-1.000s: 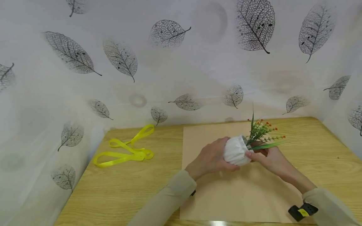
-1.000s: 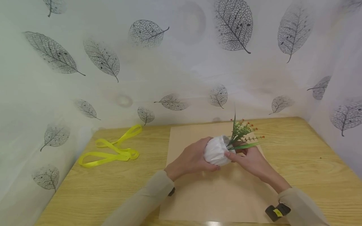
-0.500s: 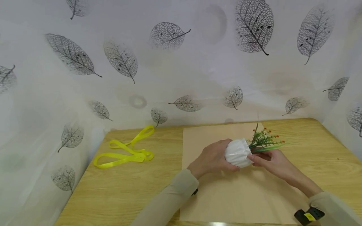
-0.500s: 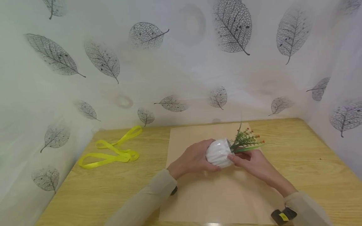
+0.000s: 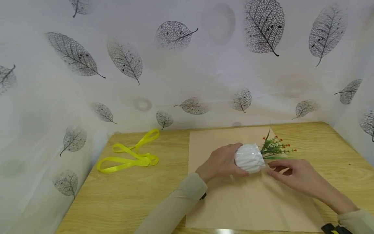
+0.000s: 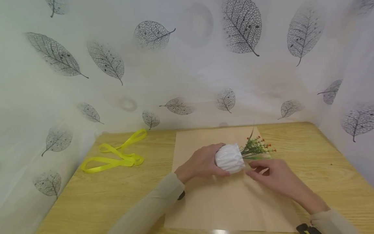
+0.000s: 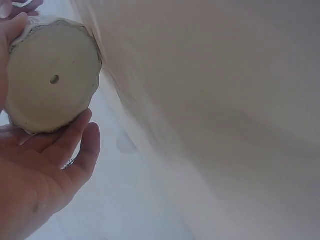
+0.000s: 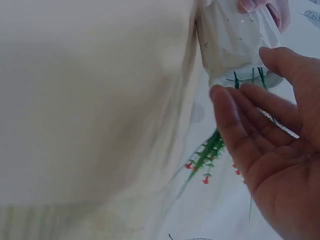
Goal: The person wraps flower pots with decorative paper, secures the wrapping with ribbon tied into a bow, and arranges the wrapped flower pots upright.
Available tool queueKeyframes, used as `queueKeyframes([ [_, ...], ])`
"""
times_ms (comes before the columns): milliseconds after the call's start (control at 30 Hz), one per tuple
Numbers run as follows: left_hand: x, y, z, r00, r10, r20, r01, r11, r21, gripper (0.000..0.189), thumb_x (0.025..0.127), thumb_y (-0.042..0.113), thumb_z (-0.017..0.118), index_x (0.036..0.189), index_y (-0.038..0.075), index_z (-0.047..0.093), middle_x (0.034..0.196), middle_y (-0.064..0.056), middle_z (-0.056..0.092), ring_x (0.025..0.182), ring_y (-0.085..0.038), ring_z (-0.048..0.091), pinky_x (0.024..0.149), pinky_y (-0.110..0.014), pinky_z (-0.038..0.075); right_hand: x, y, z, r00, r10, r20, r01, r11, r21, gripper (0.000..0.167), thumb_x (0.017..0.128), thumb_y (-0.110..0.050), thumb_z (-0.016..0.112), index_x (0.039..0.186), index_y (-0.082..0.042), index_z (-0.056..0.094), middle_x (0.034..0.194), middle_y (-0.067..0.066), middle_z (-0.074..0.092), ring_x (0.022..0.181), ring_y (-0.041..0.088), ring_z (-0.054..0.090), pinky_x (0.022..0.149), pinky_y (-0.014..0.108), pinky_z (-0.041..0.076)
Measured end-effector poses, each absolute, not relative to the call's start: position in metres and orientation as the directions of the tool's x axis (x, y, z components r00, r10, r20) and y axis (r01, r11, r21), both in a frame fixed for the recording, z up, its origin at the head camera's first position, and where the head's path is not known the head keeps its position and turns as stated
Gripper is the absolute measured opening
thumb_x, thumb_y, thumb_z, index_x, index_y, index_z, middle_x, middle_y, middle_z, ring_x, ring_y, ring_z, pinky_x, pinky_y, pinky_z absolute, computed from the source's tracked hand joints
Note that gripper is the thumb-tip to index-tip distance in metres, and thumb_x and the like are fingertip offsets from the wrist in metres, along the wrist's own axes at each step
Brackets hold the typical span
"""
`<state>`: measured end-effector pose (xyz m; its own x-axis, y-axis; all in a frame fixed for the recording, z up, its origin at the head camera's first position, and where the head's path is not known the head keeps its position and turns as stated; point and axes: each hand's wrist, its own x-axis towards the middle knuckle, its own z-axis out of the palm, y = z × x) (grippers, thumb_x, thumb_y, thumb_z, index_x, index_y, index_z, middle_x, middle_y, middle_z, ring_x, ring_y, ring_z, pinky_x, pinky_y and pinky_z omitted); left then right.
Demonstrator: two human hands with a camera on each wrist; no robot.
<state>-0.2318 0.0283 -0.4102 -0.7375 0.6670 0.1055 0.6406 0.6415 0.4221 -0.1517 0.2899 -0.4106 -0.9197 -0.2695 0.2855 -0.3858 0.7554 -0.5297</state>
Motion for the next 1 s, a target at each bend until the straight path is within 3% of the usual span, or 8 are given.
queueKeyframes([
  [133,-0.233,0.03,-0.41,-0.738,0.667,0.104,0.643,0.648,0.408,0.083,0.073,0.057,0.085,0.141,0.022,0.051,0.107,0.011,0.064,0.086,-0.001,0.054,0.065,-0.014,0.042,-0.157,0.291,-0.407,-0.752,-0.323,0.575,-0.589,0.722,-0.364,0.036,0.069,-0.001,0.089,0.1,-0.014,0.079,0.086,-0.007,0.074,0.07,-0.007,0.063,0.061,0.01,0.051],
  [200,-0.233,0.03,-0.41,-0.74,0.665,0.103,0.64,0.649,0.411,0.084,0.073,0.057,0.085,0.141,0.023,0.051,0.108,0.011,0.064,0.086,-0.001,0.055,0.066,-0.014,0.042,-0.162,0.291,-0.405,-0.681,-0.339,0.649,-0.633,0.718,-0.289,0.045,0.062,0.001,0.091,0.103,-0.012,0.078,0.092,-0.001,0.075,0.07,-0.004,0.065,0.061,0.009,0.049],
  [300,-0.234,0.031,-0.411,-0.743,0.661,0.105,0.636,0.65,0.416,0.083,0.073,0.057,0.085,0.141,0.024,0.051,0.107,0.012,0.064,0.086,-0.001,0.055,0.066,-0.014,0.042,-0.168,0.29,-0.403,-0.637,-0.358,0.683,-0.654,0.72,-0.233,0.056,0.059,-0.005,0.094,0.112,-0.008,0.076,0.104,0.005,0.075,0.077,-0.001,0.066,0.064,0.01,0.049],
  [467,-0.233,0.032,-0.412,-0.738,0.665,0.115,0.641,0.639,0.425,0.081,0.073,0.056,0.086,0.139,0.023,0.052,0.106,0.012,0.063,0.085,-0.001,0.054,0.065,-0.014,0.041,-0.172,0.288,-0.401,-0.628,-0.393,0.672,-0.661,0.725,-0.194,0.054,0.069,-0.021,0.094,0.118,-0.007,0.074,0.112,0.006,0.074,0.098,0.006,0.055,0.078,0.013,0.044],
  [633,-0.233,0.034,-0.41,-0.732,0.671,0.117,0.652,0.639,0.409,0.081,0.073,0.057,0.086,0.139,0.024,0.051,0.107,0.013,0.063,0.085,0.0,0.055,0.065,-0.013,0.041,-0.173,0.285,-0.394,-0.621,-0.432,0.654,-0.666,0.731,-0.15,0.055,0.067,-0.019,0.091,0.118,-0.008,0.074,0.12,0.01,0.073,0.103,0.022,0.053,0.086,0.033,0.039],
  [767,-0.234,0.034,-0.408,-0.73,0.674,0.114,0.655,0.641,0.401,0.08,0.074,0.057,0.086,0.139,0.024,0.052,0.111,0.012,0.064,0.086,0.0,0.055,0.066,-0.013,0.041,-0.173,0.282,-0.389,-0.659,-0.463,0.592,-0.654,0.742,-0.147,0.07,0.06,-0.016,0.092,0.127,-0.01,0.071,0.131,0.01,0.069,0.115,0.031,0.056,0.088,0.049,0.039],
  [1000,-0.235,0.033,-0.409,-0.739,0.666,0.099,0.646,0.658,0.387,0.085,0.074,0.059,0.084,0.143,0.024,0.05,0.115,0.011,0.066,0.089,0.0,0.056,0.067,-0.013,0.042,-0.175,0.28,-0.388,-0.731,-0.509,0.454,-0.637,0.748,-0.187,0.076,0.068,-0.022,0.093,0.137,-0.013,0.064,0.139,0.014,0.064,0.125,0.044,0.057,0.087,0.065,0.046],
])
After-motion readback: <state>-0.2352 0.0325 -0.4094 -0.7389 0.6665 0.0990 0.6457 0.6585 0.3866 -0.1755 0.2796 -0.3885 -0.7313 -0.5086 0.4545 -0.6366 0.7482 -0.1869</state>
